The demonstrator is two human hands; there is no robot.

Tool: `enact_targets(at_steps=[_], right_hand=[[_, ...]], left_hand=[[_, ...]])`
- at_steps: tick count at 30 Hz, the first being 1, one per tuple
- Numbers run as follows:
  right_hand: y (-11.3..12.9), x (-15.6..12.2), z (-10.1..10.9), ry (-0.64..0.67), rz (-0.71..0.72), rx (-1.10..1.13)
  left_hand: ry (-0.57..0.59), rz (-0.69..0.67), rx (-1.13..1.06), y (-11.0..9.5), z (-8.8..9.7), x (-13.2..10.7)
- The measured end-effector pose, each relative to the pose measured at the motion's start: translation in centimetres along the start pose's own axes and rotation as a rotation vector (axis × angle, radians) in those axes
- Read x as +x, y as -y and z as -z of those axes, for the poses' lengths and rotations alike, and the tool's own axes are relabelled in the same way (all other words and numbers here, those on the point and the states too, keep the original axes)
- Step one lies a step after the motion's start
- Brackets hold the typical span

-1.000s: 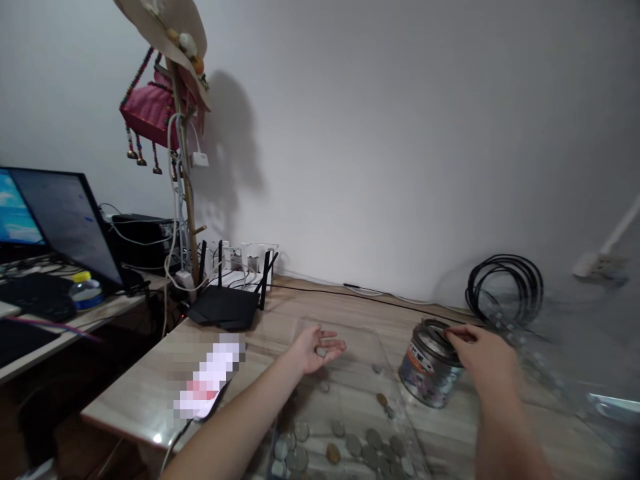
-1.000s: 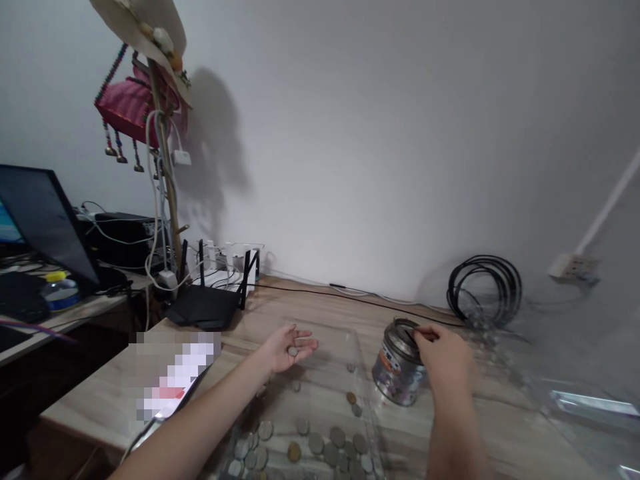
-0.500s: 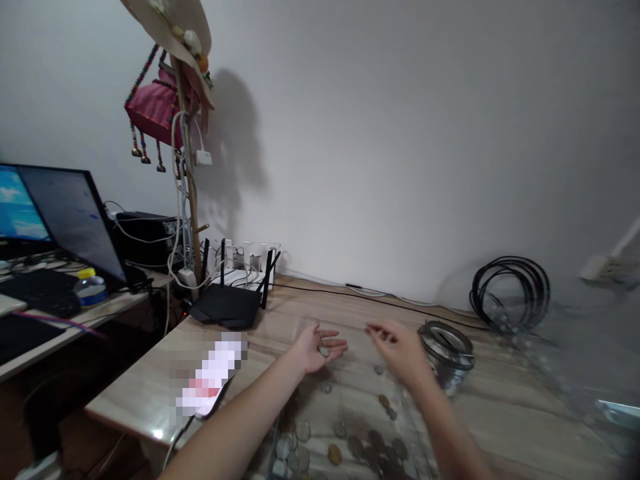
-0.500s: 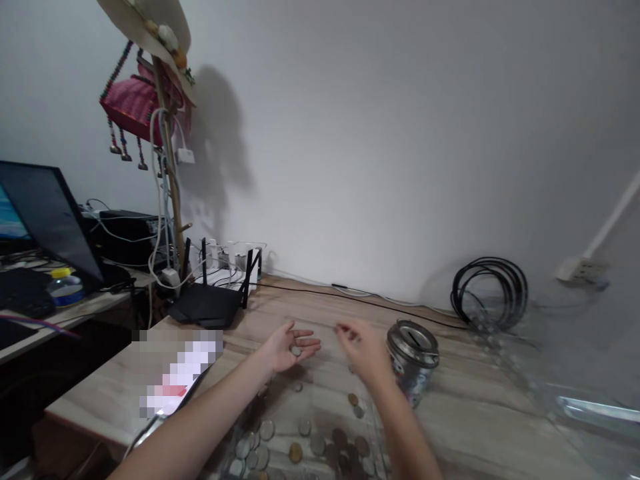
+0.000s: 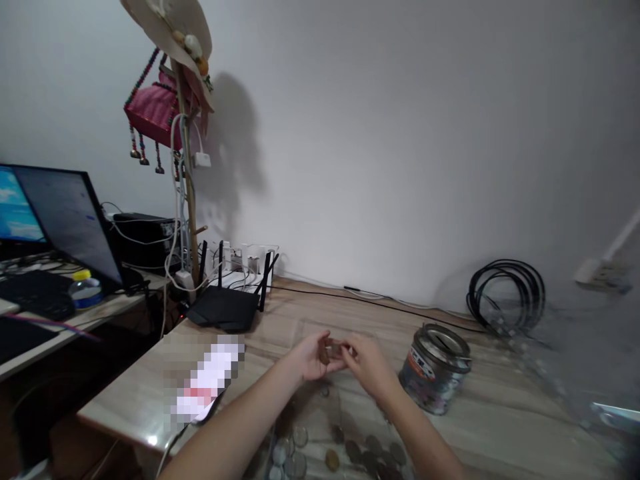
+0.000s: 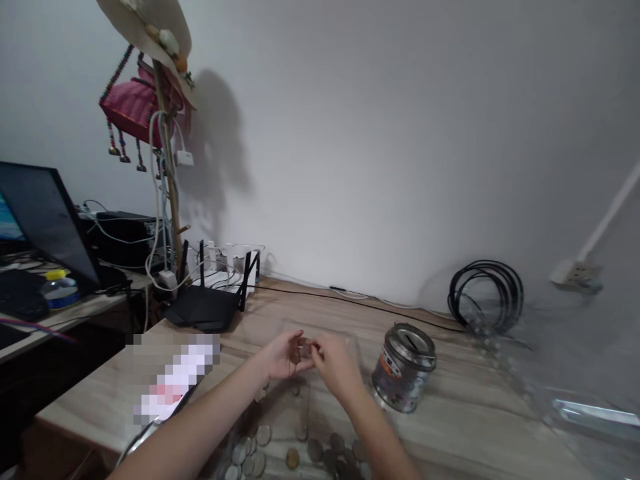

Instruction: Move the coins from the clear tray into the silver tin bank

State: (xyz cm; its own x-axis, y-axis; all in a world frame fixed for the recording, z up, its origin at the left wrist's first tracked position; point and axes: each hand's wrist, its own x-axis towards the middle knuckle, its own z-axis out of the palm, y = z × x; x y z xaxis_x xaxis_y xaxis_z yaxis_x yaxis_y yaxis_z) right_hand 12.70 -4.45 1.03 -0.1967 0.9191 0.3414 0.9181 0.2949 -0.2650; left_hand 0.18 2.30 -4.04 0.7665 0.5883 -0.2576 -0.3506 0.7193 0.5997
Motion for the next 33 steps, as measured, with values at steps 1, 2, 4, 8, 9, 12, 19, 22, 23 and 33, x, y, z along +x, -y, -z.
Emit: enact_targets(at_steps=[1,2,4,8,9,12,19,22,23,33], right_hand=[[-0.3,-0.1,0.7,-0.075,-0.053,-0.048],[-0.8,-0.3,1.6,-0.167,-0.116,-0.098],[-2.2,-1.1,4.1,-0.368,-0.272,-0.204],[-5.4,-3.2,8.9,-0.469,-0.748,-0.328],[-6.1,-3.6,9.7,-0.425,-0.848,-0.321],[-7.4,-4.3,10.5,-0.321,-0.941,-0.271],[-5.4,-3.0,7.9,-0.580,-0.563,-0.290],[-2.1,-1.8,4.4,-0.356,-0.200,-0.030],[-1.0,-1.5,3.0,-0.216,-0.078,0.046],[0.4,-0.5,-0.9,0.080,0.105,0.149]], left_hand=[[0.021,0.014,0.010,0.0,0.0,-0.1],[0.039,0.029,0.024,-0.1,0.1,-0.2],[0.040,0.040,0.044,-0.2,0.0,-0.4],[-0.083,-0.012,0.044,-0.4,-0.2,-0.6],[-0.109,-0.021,0.044,-0.4,-0.3,-0.5],[-0.129,-0.030,0.046,-0.4,-0.3,-0.5],[-0.131,-0.043,-0.013,-0.6,-0.6,-0.8],[-0.190,-0.083,-0.032,-0.7,-0.5,-0.8],[-0.198,-0.098,-0.028,-0.7,-0.5,-0.8],[0.105,-0.061,0.078,-0.4,-1.9,-1.9]])
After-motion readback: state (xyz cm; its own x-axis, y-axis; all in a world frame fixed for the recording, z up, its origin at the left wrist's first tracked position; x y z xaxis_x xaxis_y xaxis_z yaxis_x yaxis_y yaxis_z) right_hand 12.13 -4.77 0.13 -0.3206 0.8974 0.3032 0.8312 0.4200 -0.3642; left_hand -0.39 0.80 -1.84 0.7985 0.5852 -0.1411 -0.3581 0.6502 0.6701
